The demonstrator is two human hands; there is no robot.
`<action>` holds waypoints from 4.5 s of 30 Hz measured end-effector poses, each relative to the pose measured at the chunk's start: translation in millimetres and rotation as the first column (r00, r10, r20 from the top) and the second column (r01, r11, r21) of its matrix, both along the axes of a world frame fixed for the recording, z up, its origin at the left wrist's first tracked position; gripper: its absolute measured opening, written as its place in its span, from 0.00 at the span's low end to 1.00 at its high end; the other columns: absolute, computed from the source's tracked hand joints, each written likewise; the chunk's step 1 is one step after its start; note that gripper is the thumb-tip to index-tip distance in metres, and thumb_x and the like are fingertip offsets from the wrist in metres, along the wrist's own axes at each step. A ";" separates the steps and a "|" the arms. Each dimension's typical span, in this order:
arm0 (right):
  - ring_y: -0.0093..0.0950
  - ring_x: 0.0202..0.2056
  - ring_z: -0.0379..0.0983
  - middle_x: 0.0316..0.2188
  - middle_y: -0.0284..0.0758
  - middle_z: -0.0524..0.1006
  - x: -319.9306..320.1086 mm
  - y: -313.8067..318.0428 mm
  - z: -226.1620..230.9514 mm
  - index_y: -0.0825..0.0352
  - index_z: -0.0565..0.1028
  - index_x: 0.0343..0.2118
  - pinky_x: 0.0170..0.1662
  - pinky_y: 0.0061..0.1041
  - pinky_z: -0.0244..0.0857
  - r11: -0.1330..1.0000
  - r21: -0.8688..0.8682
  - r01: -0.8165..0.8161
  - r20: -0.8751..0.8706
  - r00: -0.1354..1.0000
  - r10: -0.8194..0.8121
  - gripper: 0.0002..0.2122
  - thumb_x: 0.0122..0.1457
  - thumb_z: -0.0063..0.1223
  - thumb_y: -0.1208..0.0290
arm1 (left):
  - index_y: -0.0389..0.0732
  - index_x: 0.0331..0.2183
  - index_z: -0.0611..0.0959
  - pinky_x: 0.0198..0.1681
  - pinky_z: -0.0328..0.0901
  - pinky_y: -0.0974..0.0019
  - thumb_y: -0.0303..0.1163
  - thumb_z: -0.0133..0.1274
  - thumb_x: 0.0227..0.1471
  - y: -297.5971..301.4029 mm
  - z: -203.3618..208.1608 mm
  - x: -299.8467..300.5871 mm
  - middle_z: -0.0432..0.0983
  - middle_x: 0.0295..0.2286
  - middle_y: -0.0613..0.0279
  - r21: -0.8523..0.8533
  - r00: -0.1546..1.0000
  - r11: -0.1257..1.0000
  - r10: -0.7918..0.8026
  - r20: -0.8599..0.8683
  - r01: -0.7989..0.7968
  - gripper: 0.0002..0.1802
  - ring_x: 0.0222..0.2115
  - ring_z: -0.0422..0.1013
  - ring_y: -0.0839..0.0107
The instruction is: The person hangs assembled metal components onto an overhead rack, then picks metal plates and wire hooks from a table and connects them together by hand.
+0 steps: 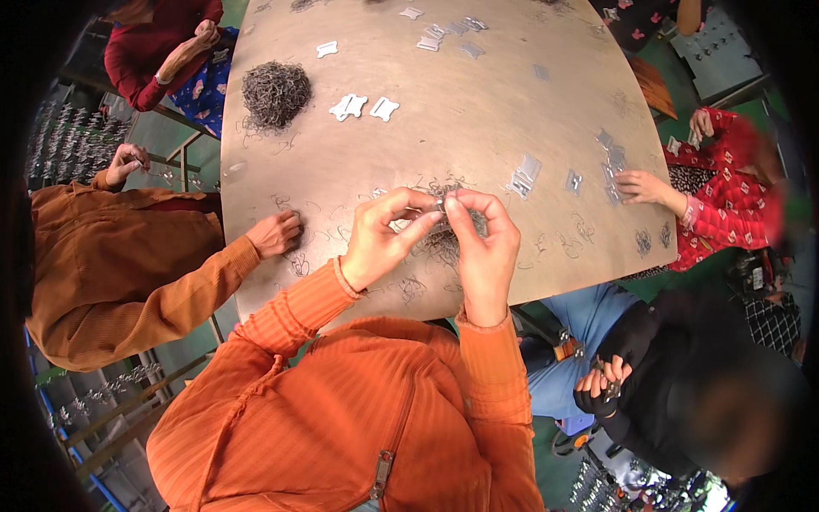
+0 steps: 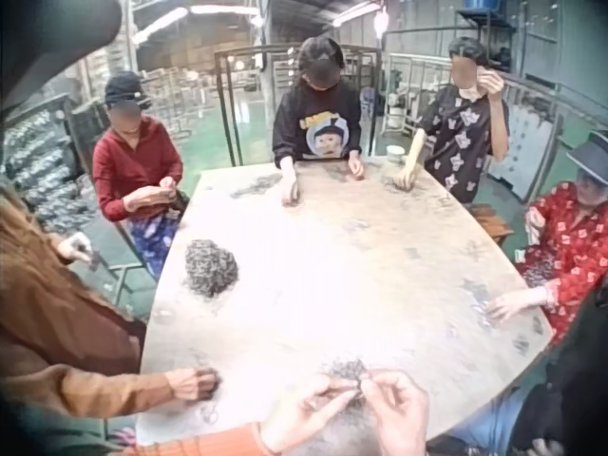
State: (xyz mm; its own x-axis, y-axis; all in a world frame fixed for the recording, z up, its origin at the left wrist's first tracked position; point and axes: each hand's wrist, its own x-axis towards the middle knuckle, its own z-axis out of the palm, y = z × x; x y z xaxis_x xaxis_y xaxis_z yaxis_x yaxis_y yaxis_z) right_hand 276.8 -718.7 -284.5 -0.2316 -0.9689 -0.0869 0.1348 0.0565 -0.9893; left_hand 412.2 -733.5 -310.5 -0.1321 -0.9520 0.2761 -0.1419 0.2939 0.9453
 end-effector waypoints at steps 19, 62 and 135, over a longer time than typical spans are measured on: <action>0.27 0.40 0.67 0.33 0.36 0.72 -6.1 -36.1 -17.8 0.69 0.69 0.30 0.48 0.27 0.59 0.933 -0.352 0.080 -0.093 0.988 -0.120 0.04 0.54 0.51 0.83 | 0.34 0.34 0.79 0.38 0.67 0.63 0.24 0.50 0.49 -98.6 -34.1 10.9 0.75 0.30 0.54 -0.222 0.946 0.945 -0.177 0.270 0.241 0.08 0.33 0.73 0.58; 0.24 0.36 0.69 0.32 0.34 0.73 38.2 47.1 -33.0 0.69 0.70 0.29 0.42 0.21 0.62 0.934 -0.355 -0.027 -0.157 0.987 -0.031 0.04 0.52 0.55 0.81 | 0.40 0.37 0.77 0.41 0.65 0.62 0.39 0.67 0.31 -185.4 -151.8 121.5 0.74 0.33 0.52 0.261 0.402 0.961 -0.202 0.893 -0.097 0.28 0.38 0.69 0.56; 0.09 0.20 0.55 0.19 0.20 0.66 46.0 -52.6 63.0 0.67 0.73 0.29 0.22 0.10 0.47 0.850 0.087 -0.519 0.047 0.855 0.517 0.06 0.57 0.53 0.70 | 0.35 0.31 0.79 0.31 0.71 0.71 0.20 0.57 0.43 -9.6 25.4 60.5 0.78 0.30 0.57 -0.191 0.973 0.954 0.231 -0.023 -0.231 0.08 0.29 0.76 0.68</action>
State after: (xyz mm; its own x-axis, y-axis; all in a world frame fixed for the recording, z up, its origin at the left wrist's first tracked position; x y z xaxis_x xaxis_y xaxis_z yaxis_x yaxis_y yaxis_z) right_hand 322.8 -771.2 -221.5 0.3044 -0.9352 -0.1812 0.0812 0.2150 -0.9732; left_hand 472.7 -743.1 -285.1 0.0852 -0.8861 0.4556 -0.2269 0.4280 0.8748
